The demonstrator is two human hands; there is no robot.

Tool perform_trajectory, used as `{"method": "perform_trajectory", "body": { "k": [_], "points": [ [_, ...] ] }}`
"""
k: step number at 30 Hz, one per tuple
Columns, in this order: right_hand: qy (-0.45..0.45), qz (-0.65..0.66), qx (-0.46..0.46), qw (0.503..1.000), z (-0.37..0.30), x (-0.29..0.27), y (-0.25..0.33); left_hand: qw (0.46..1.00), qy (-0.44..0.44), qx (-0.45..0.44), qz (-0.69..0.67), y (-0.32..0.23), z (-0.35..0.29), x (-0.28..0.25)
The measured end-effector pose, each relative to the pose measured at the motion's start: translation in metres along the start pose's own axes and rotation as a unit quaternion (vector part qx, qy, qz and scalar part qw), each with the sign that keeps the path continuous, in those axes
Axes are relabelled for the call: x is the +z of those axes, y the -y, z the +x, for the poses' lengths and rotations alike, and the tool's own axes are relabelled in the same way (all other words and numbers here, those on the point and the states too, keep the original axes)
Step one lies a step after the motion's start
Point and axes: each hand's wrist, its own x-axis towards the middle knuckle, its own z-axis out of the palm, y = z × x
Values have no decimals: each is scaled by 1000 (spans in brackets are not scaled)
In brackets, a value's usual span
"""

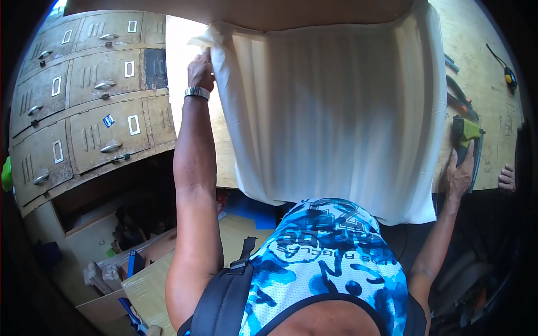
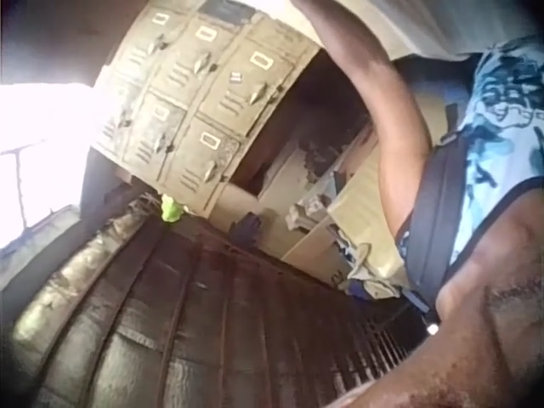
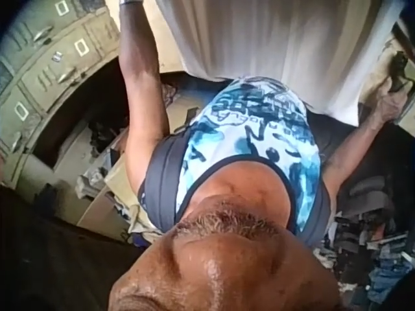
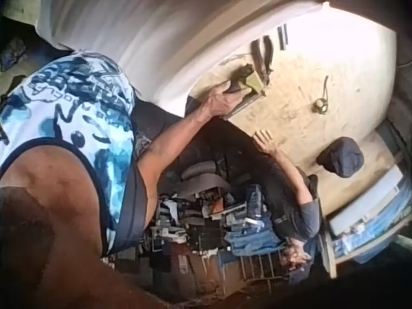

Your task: The recorder is using a pneumatic stapler to attach white fabric to a wooden furniture frame on a workbench.

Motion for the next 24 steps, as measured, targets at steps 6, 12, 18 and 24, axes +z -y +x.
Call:
{"method": "perform_trajectory", "body": {
  "k": [6,12,18,24],
  "points": [
    [1,-26,16,1000,-4,1,-5,963,-227,-133,-58,-5,-6,-31],
    [13,-4,-5,1000,-8,-1,-20,971,-162,-139,-111,0,6,44],
    [29,-156,-27,987,13,-48,1,954,-153,-40,-254,-4,26,118],
    [57,389,-218,893,22,-74,290,902,-102,-67,-414,-61,-3,88]
  ]
}}
